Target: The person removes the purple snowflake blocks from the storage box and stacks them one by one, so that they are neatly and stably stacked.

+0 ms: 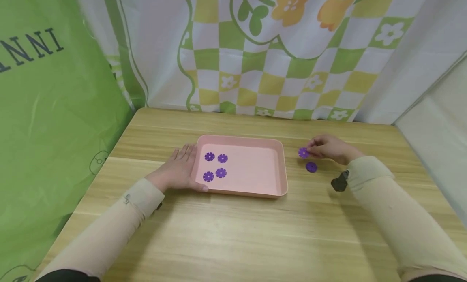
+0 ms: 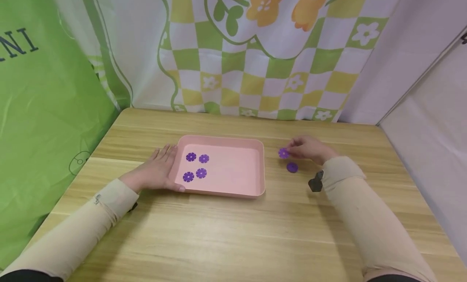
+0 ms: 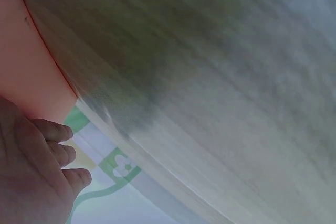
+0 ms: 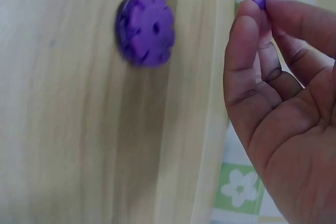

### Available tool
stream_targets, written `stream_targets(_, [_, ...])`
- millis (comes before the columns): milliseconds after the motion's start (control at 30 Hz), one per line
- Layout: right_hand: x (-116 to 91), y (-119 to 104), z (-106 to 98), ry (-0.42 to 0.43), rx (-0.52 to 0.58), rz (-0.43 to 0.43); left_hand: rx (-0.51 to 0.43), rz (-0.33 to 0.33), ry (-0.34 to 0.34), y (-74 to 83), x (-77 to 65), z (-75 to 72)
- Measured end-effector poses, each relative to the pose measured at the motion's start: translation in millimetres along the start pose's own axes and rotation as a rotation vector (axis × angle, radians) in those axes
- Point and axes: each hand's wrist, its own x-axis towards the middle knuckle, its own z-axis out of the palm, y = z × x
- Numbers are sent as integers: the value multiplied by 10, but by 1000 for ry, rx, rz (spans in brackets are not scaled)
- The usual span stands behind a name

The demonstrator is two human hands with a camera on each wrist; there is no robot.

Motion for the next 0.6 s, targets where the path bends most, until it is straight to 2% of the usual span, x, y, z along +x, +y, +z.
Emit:
stream_targets(333, [-107, 219, -59, -46, 24, 43, -12, 0, 1, 0, 13, 1])
stream_targets(600, [-169, 371, -100, -18, 72, 86, -17, 0, -4, 3, 12, 8])
